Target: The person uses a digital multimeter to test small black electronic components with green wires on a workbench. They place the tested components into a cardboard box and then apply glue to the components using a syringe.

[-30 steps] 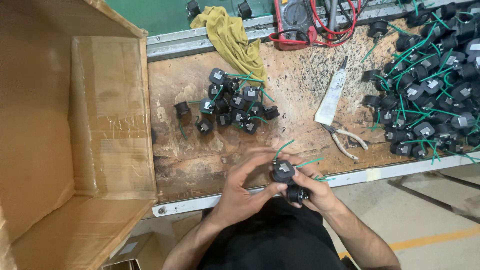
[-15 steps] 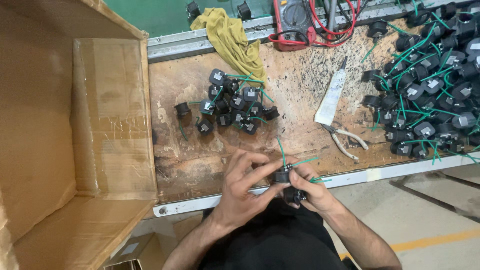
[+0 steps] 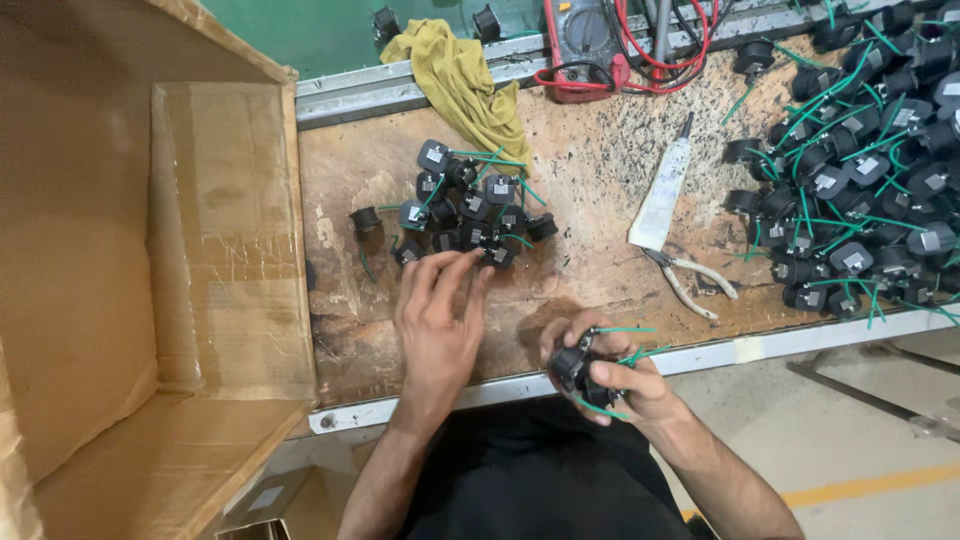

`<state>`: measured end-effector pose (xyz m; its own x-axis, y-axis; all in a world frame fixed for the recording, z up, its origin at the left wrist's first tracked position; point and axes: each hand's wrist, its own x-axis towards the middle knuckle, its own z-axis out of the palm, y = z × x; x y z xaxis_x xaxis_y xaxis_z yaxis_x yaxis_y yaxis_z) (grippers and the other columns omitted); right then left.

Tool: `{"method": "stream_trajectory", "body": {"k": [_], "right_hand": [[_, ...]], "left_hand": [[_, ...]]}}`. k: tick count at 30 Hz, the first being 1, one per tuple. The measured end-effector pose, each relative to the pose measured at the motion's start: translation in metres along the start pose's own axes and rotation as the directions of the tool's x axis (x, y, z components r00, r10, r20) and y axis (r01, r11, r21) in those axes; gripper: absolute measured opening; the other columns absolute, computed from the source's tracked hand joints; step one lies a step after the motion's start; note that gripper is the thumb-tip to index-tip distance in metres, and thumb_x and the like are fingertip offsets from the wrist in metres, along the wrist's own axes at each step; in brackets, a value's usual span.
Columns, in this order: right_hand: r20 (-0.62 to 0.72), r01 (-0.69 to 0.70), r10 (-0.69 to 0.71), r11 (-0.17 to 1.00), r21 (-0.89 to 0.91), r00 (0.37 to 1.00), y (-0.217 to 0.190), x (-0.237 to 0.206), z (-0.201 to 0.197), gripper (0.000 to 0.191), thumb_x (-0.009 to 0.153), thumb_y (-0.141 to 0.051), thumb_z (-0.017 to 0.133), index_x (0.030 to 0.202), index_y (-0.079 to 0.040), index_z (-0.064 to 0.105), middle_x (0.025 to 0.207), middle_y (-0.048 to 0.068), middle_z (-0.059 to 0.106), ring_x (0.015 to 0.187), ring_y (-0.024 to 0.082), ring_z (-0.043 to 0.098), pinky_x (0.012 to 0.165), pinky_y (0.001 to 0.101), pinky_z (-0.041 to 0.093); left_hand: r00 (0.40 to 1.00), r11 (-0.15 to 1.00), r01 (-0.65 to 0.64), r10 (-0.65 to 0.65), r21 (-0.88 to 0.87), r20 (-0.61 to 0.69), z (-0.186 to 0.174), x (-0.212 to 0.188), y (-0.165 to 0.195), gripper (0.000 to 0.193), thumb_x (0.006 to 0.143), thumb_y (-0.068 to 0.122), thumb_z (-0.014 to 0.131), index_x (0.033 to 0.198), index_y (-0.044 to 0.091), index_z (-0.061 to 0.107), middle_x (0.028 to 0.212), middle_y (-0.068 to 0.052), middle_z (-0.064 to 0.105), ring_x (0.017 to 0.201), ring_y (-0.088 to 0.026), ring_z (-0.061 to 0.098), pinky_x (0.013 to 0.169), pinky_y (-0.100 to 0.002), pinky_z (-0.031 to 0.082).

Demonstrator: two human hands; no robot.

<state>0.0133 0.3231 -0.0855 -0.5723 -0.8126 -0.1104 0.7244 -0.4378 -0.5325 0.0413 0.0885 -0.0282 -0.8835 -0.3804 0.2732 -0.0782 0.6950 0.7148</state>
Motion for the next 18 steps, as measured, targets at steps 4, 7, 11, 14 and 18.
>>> {"method": "stream_trajectory", "body": {"k": [4,7,11,14,18], "right_hand": [[0.073,0.060,-0.074,0.983,0.175,0.995,0.004,0.007,0.001,0.041,0.098,-0.029,0.075,0.118,-0.003,0.051,0.117,0.023,0.051,0.099,0.035,0.064,0.055,0.0361,0.053],[0.002,0.053,-0.055,0.978,0.202,0.999,0.005,0.006,-0.001,0.040,0.097,-0.027,0.075,0.117,-0.004,0.049,0.115,0.023,0.050,0.094,0.035,0.064,0.043,0.0322,0.053],[-0.048,0.085,-0.081,0.993,0.082,0.996,0.006,0.003,-0.003,0.037,0.096,-0.022,0.076,0.116,-0.007,0.049,0.114,0.020,0.052,0.089,0.032,0.064,0.042,0.0269,0.051],[-0.064,0.161,-0.172,0.976,-0.147,0.983,0.007,0.001,0.000,0.033,0.101,-0.013,0.079,0.118,-0.005,0.052,0.115,0.018,0.058,0.094,0.028,0.065,0.070,0.0344,0.055],[-0.292,0.004,-0.161,0.881,-0.473,0.943,0.007,0.001,0.012,0.034,0.084,-0.003,0.082,0.109,-0.004,0.059,0.106,0.016,0.067,0.077,0.021,0.065,0.050,0.0281,0.050]], "left_hand": [[0.998,0.993,-0.052,0.049,-0.104,-0.029,0.004,0.000,-0.002,0.015,0.091,0.007,0.078,0.106,0.005,0.075,0.103,-0.006,0.070,0.100,-0.025,0.066,0.086,-0.037,0.055],[0.997,0.947,0.079,-0.074,-0.310,0.028,0.006,-0.006,-0.007,0.012,0.094,0.008,0.075,0.105,0.003,0.074,0.105,-0.007,0.074,0.101,-0.019,0.071,0.089,-0.033,0.059],[0.920,0.595,0.383,-0.313,-0.706,0.235,0.012,-0.017,-0.015,0.014,0.102,0.011,0.067,0.110,0.000,0.068,0.105,-0.012,0.077,0.099,-0.016,0.075,0.089,-0.032,0.062],[0.903,0.372,0.411,-0.294,-0.833,0.314,0.012,-0.026,-0.020,0.016,0.106,0.013,0.061,0.115,-0.001,0.062,0.104,-0.016,0.077,0.100,-0.020,0.075,0.090,-0.037,0.063],[0.889,0.326,0.445,-0.275,-0.834,0.366,0.011,-0.032,-0.017,0.017,0.107,0.015,0.059,0.115,0.000,0.060,0.100,-0.017,0.077,0.099,-0.024,0.077,0.086,-0.040,0.064]]}}
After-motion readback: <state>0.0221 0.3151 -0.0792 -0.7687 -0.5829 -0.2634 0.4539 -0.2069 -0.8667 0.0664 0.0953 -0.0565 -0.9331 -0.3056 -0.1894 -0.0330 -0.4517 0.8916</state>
